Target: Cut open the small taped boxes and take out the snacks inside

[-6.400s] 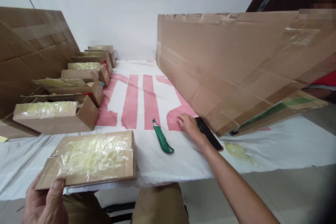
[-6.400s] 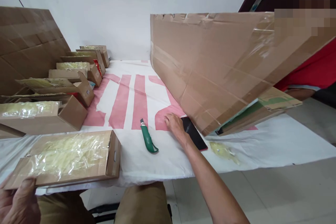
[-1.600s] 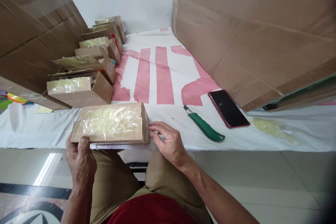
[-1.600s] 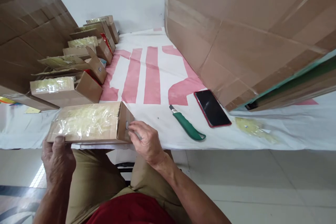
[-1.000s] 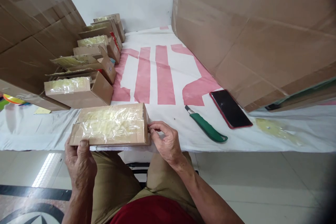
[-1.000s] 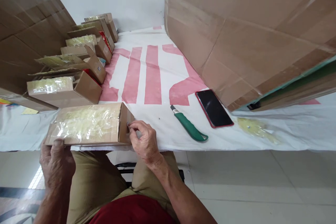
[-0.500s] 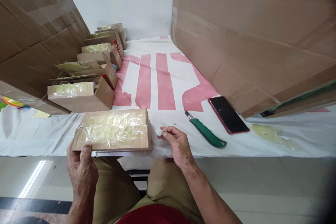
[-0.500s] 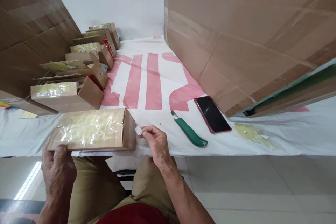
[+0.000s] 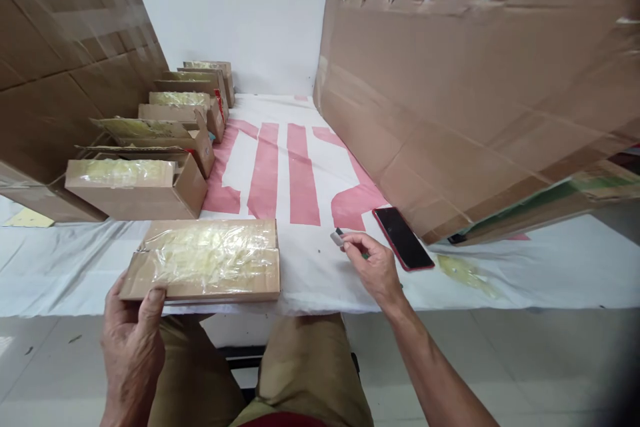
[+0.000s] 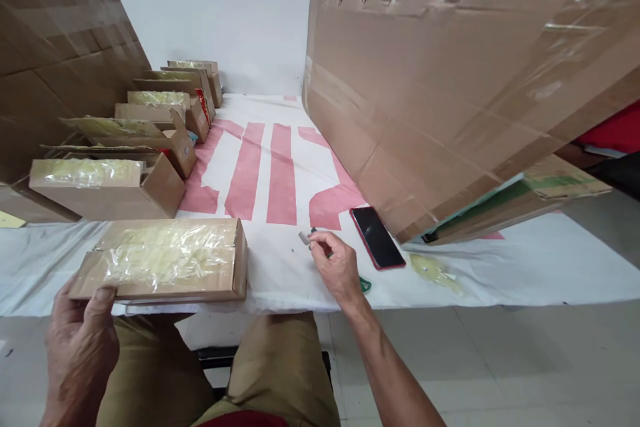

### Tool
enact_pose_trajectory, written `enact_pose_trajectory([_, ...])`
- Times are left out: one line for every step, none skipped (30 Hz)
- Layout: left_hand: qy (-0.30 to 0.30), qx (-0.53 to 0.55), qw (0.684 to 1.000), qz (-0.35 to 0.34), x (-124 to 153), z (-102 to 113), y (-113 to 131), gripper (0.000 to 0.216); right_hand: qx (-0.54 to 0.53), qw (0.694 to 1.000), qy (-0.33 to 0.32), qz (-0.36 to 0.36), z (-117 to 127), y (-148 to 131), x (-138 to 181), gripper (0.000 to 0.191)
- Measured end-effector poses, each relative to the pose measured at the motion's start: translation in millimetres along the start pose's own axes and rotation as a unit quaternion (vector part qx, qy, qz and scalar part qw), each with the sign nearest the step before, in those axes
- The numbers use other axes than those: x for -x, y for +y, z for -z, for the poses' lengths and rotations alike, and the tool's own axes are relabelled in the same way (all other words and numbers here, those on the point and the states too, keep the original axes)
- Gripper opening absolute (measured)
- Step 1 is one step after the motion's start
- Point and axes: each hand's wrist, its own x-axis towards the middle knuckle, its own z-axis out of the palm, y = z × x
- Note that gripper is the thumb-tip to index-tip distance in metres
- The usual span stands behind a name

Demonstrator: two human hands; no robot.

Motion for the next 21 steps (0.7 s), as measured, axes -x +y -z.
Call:
enact_pose_trajectory([-0.005, 0.01, 1.0, 0.004, -0.4, 0.4, -1.6, 0.075, 0.066, 0.997, 0.003, 0.042, 2.6, 3.0, -10.6, 0.019])
enact_pose_trajectory([-0.009, 0.02, 1.0, 0.007, -0.8, 0.8, -3.1, 0.076, 0.123, 0.99, 0.004, 0.076, 3.6, 5.9, -22.0, 0.021])
enact_pose_trajectory([-0.012, 0.026, 1.0, 0.01, -1.1, 1.3, -4.5, 0.076, 0.165, 0.981, 0.002, 0.099, 3.3, 8.8, -33.9, 0.022])
enact_pose_trajectory([-0.012, 0.028, 0.999, 0.014, -1.3, 1.8, -5.7, 0.075, 0.195, 0.974, -0.003, 0.113, 1.6, 11.5, -45.9, 0.022])
enact_pose_trajectory([-0.011, 0.026, 0.999, 0.019, -1.4, 2.2, -6.6, 0.075, 0.214, 0.969, -0.011, 0.12, -1.0, 14.2, -57.5, 0.021])
enact_pose_trajectory([-0.01, 0.022, 0.999, 0.023, -1.4, 2.5, -7.2, 0.074, 0.228, 0.965, -0.021, 0.125, -4.5, 16.7, -68.3, 0.021])
enact_pose_trajectory([-0.011, 0.018, 0.999, 0.027, -1.2, 2.8, -7.6, 0.073, 0.247, 0.959, -0.034, 0.133, -8.5, 19.0, -77.9, 0.02])
enact_pose_trajectory([-0.013, 0.015, 0.999, 0.028, -1.0, 3.0, -7.8, 0.073, 0.265, 0.952, -0.049, 0.142, -12.8, 21.0, -86.1, 0.02])
enact_pose_trajectory([-0.013, 0.013, 0.999, 0.027, -0.7, 3.1, -8.0, 0.073, 0.282, 0.945, -0.064, 0.152, -17.4, 22.6, -92.9, 0.02])
enact_pose_trajectory([-0.012, 0.009, 1.0, 0.023, -0.4, 3.2, -8.1, 0.074, 0.298, 0.937, -0.078, 0.163, -22.1, 24.0, -98.3, 0.02])
enact_pose_trajectory([-0.01, 0.002, 1.0, 0.017, -0.1, 3.2, -8.1, 0.074, 0.312, 0.93, -0.091, 0.173, -26.9, 25.1, -102.6, 0.021])
enact_pose_trajectory([-0.007, -0.007, 1.0, 0.012, 0.3, 3.2, -8.1, 0.074, 0.326, 0.922, -0.104, 0.182, -31.6, 25.9, -105.9, 0.021])
enact_pose_trajectory([-0.005, -0.017, 1.0, 0.008, 0.7, 3.2, -8.0, 0.074, 0.338, 0.915, -0.114, 0.19, -36.1, 26.6, -108.6, 0.021])
enact_pose_trajectory([-0.002, -0.028, 1.0, 0.006, 1.1, 3.1, -7.7, 0.074, 0.348, 0.908, -0.123, 0.198, -40.5, 27.1, -110.8, 0.021])
enact_pose_trajectory([0.001, -0.037, 0.999, 0.009, 1.5, 3.0, -7.1, 0.074, 0.357, 0.902, -0.131, 0.205, -44.6, 27.5, -112.6, 0.022])
enact_pose_trajectory([0.003, -0.045, 0.999, 0.016, 2.0, 2.8, -6.4, 0.074, 0.365, 0.896, -0.138, 0.211, -48.1, 27.8, -114.0, 0.022])
enact_pose_trajectory([0.007, -0.047, 0.999, 0.024, 2.4, 2.6, -5.5, 0.075, 0.371, 0.891, -0.144, 0.217, -50.9, 28.0, -115.0, 0.022])
enact_pose_trajectory([0.012, -0.046, 0.998, 0.032, 2.8, 2.3, -4.5, 0.076, 0.376, 0.887, -0.148, 0.222, -52.6, 28.2, -115.6, 0.023])
enact_pose_trajectory([0.016, -0.041, 0.998, 0.039, 3.1, 2.2, -3.7, 0.077, 0.381, 0.883, -0.151, 0.227, -53.0, 28.7, -115.7, 0.024])
enact_pose_trajectory([0.018, -0.034, 0.998, 0.042, 3.4, 2.3, -3.3, 0.078, 0.385, 0.881, -0.153, 0.231, -51.6, 29.6, -115.3, 0.024])
enact_pose_trajectory([0.02, -0.033, 0.998, 0.041, 3.7, 2.7, -3.4, 0.079, 0.389, 0.879, -0.152, 0.232, -48.4, 31.1, -114.5, 0.025])
